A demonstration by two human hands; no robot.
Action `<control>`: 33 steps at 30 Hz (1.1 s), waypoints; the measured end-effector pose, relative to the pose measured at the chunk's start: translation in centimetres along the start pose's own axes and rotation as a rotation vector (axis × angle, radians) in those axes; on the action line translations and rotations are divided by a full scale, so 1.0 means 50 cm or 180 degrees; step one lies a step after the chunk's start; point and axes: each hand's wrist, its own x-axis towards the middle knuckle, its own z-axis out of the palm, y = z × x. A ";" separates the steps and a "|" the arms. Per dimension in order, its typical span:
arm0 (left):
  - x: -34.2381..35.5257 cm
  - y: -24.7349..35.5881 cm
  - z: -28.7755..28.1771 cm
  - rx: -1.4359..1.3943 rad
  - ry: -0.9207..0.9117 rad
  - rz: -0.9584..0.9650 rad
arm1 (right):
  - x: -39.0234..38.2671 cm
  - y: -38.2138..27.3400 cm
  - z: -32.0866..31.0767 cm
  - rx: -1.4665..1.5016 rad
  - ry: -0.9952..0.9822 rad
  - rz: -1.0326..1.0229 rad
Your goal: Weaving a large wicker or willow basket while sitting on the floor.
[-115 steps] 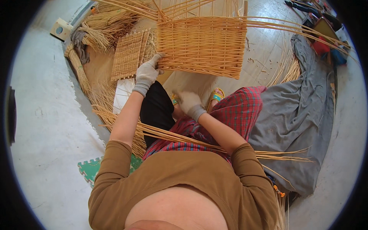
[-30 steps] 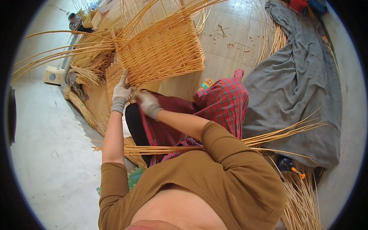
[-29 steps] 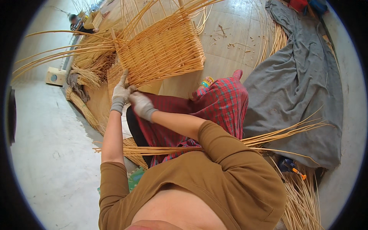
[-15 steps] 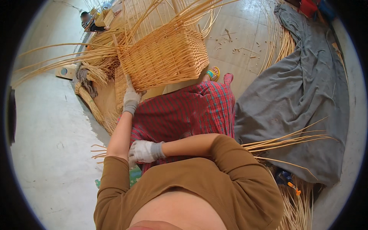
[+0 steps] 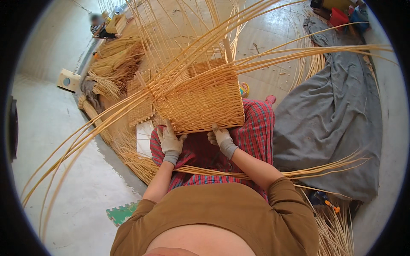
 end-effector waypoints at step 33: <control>0.188 -0.267 0.118 -0.0904 0.0326 0.0411 | -0.053 -0.250 0.304 0.0100 -0.1628 -0.1942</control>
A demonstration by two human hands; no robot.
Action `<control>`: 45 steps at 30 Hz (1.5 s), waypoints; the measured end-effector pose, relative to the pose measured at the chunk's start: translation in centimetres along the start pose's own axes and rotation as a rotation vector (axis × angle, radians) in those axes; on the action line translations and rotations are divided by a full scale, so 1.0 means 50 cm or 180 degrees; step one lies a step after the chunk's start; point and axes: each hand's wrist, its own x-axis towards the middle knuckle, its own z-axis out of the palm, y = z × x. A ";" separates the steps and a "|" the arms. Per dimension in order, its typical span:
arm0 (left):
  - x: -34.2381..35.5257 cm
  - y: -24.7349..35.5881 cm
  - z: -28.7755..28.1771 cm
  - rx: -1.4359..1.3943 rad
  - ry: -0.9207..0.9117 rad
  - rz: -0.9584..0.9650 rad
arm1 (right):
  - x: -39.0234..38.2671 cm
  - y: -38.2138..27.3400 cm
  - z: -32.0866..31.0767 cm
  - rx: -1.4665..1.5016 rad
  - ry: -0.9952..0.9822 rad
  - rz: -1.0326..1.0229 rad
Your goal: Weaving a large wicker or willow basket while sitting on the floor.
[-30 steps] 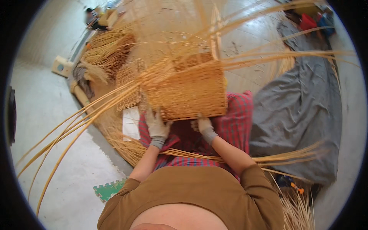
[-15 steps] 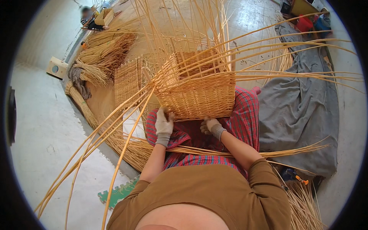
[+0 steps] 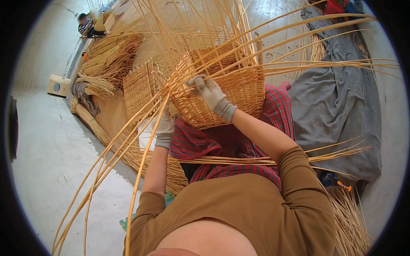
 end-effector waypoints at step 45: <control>0.098 0.369 -0.084 -0.3424 0.0082 -0.1190 | -0.067 -0.076 -0.148 -0.1698 0.1455 0.0377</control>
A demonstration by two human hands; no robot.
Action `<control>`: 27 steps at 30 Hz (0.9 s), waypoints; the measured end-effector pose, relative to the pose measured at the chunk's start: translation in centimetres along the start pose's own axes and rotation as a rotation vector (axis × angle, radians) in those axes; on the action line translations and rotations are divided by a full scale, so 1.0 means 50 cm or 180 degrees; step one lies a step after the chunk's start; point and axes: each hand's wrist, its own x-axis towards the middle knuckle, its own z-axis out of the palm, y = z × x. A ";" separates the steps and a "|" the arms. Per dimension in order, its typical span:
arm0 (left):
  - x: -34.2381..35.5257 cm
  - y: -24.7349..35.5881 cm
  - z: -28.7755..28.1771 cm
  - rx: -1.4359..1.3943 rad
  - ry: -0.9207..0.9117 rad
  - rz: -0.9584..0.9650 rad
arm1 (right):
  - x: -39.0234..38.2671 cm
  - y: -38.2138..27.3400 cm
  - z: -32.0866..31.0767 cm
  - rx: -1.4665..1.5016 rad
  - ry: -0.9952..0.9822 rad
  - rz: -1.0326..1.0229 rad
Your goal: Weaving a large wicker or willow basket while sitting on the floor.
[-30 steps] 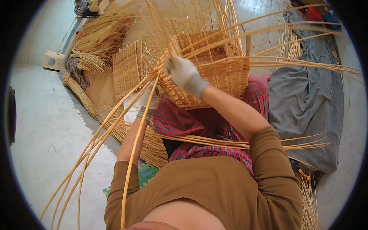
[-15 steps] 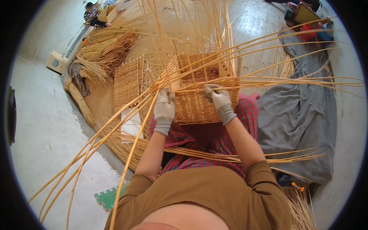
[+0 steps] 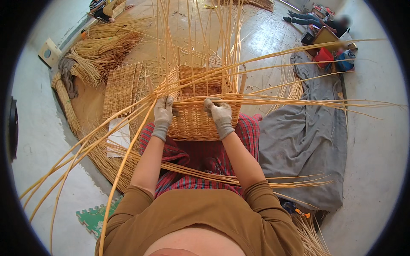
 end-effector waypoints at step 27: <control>0.051 -0.063 -0.021 0.0590 -0.0350 0.0583 | 0.000 -0.240 0.343 -0.2475 -0.0129 -0.3546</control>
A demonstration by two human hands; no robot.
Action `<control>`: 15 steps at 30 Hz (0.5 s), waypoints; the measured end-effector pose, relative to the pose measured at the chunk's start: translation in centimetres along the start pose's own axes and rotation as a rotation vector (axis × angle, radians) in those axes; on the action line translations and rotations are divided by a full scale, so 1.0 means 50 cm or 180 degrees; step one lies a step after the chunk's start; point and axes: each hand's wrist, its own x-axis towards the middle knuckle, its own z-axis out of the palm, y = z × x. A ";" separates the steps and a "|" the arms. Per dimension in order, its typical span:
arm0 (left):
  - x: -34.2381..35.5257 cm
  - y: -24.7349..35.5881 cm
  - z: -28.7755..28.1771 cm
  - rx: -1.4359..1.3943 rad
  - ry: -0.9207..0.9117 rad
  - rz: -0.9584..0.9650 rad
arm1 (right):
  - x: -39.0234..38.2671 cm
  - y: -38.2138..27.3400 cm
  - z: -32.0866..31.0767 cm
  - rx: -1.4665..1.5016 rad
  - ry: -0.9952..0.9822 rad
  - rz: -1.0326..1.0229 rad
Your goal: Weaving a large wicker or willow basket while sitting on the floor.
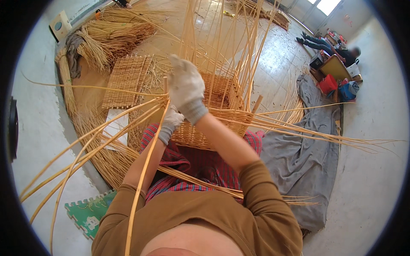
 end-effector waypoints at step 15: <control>0.014 0.071 -0.045 -0.1016 -0.1047 -0.0975 | -0.330 0.134 -0.096 0.2604 -0.0588 0.2566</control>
